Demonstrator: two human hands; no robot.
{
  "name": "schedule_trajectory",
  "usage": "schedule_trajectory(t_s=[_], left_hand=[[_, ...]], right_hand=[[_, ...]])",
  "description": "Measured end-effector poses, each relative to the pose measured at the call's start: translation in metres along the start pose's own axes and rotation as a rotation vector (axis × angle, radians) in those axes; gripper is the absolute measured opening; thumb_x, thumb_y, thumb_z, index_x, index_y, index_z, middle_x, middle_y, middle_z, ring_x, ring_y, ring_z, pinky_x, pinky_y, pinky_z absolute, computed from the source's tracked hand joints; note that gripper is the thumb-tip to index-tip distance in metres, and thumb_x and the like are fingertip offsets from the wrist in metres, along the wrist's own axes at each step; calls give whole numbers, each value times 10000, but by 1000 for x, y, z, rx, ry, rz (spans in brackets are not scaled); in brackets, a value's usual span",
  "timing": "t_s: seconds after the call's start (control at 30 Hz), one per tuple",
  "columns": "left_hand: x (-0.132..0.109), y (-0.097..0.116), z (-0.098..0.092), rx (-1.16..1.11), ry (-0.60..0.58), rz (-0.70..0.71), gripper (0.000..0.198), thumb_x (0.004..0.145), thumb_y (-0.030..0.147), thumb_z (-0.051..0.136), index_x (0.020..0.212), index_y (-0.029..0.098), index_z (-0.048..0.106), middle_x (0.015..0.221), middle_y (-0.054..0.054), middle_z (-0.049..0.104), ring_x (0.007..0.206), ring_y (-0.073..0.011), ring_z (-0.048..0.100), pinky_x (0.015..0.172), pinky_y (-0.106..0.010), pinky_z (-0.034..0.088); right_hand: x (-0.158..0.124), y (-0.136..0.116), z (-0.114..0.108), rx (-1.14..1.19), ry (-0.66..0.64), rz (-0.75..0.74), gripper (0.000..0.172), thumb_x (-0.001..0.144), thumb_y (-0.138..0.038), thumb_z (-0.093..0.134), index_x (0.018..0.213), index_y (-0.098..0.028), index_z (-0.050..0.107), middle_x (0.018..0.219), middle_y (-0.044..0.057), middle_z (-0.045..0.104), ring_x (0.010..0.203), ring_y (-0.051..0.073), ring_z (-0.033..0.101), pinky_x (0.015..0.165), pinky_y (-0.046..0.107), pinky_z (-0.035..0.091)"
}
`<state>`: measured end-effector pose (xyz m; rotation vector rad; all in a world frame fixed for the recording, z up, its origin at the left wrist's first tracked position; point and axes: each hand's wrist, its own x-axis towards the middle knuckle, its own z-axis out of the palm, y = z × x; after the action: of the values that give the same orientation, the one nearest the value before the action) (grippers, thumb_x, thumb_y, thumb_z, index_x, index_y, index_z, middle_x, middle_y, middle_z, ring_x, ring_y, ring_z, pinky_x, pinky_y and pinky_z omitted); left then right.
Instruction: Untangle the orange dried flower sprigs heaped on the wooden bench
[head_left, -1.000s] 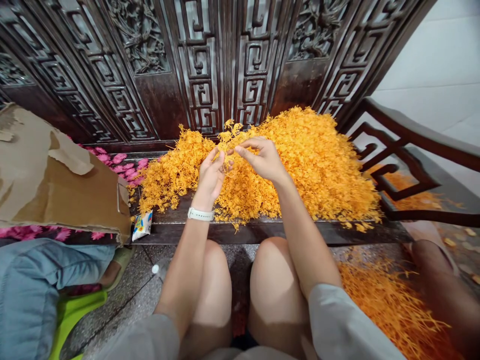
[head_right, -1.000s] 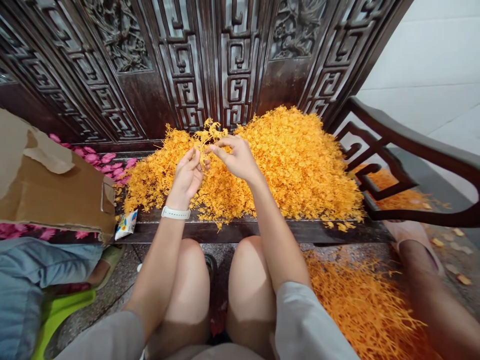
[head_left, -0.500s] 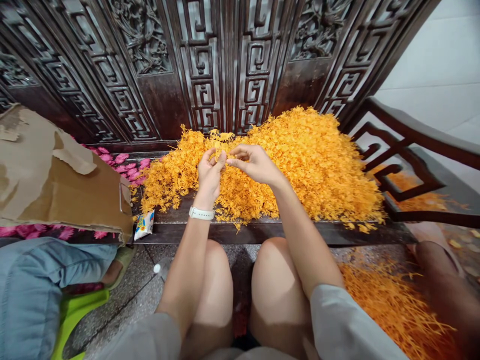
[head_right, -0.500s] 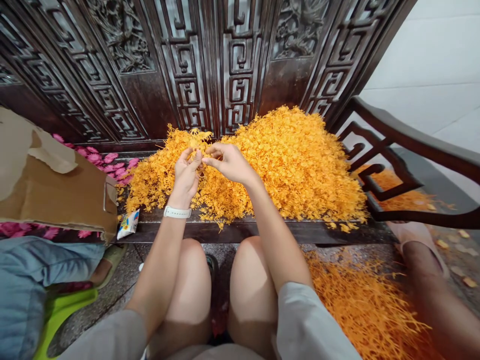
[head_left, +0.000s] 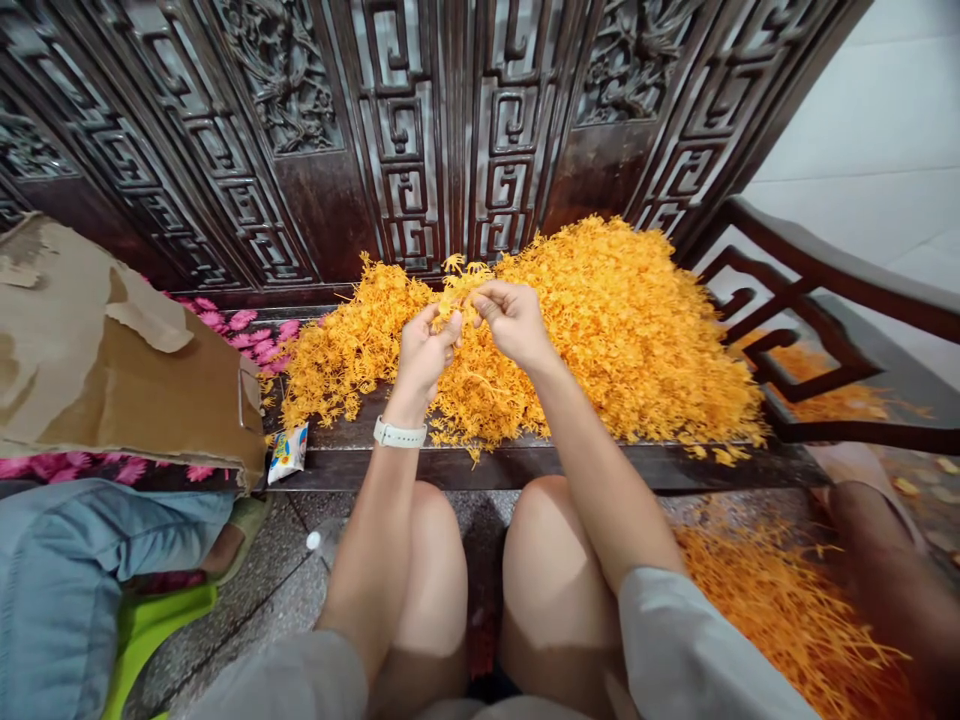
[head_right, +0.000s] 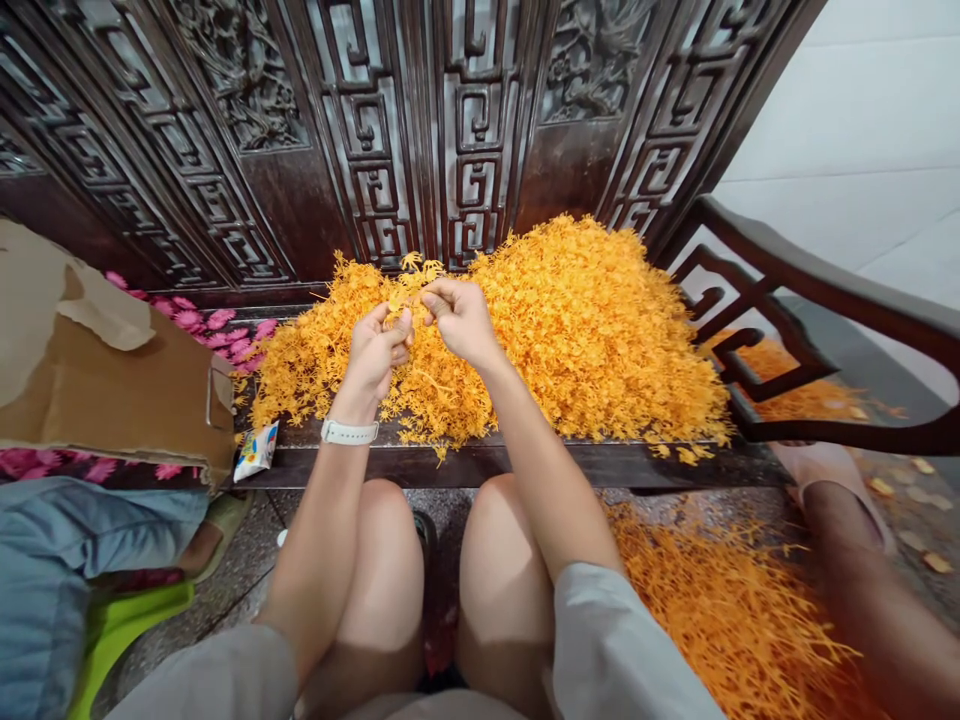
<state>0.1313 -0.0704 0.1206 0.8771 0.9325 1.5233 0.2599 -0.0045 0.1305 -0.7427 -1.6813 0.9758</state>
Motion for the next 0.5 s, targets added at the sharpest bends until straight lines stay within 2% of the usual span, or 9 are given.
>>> schedule_trajectory(t_s=[0.1,0.17,0.23,0.33,0.4,0.43,0.5], left_hand=[[-6,4,-4,-32,28,-12,156,878,189,785,1010,175,703,613,33,501,449,-34,328,434,-202,157],[-6,6,-16,-48,96,-16,229,823,120,787,1038,162,720,609,40,489,458,-39,353,427,-190,160],[-2,6,-31,-68,181,19,215,821,99,766,1022,159,716,613,43,504,458,-35,347,422,-178,171],[7,3,-46,-50,215,61,166,890,154,747,1050,165,705,678,14,608,472,-35,367,431,-169,239],[12,-3,-46,19,197,48,197,907,177,757,1096,154,705,771,-27,692,497,-39,409,444,-171,279],[13,-6,-43,59,195,43,236,899,171,770,1124,145,704,823,-51,724,523,-47,453,452,-173,295],[15,-15,-36,128,209,45,353,867,159,806,1200,135,691,908,-93,762,624,-88,578,492,-184,362]], right_hand=[[7,4,-15,142,225,59,130,911,-257,604,786,-222,593,721,-2,574,601,109,508,617,285,463],[10,11,-43,195,413,85,166,935,-298,590,787,-240,543,690,-21,495,588,104,468,618,267,468],[8,21,-73,139,532,71,193,965,-389,575,829,-252,563,686,-20,475,610,117,486,641,270,489],[0,39,-96,-118,496,85,277,961,-513,586,990,-250,668,884,52,635,813,185,628,760,358,560],[-3,47,-92,-352,421,128,397,918,-534,650,1163,-226,701,1139,128,684,1025,273,660,926,494,572],[-4,48,-86,-464,398,137,469,899,-531,679,1243,-213,694,1245,157,669,1125,319,643,1018,570,537],[-5,42,-70,-606,352,104,537,911,-517,680,1343,-198,665,1332,179,651,1251,371,596,1135,648,446]])
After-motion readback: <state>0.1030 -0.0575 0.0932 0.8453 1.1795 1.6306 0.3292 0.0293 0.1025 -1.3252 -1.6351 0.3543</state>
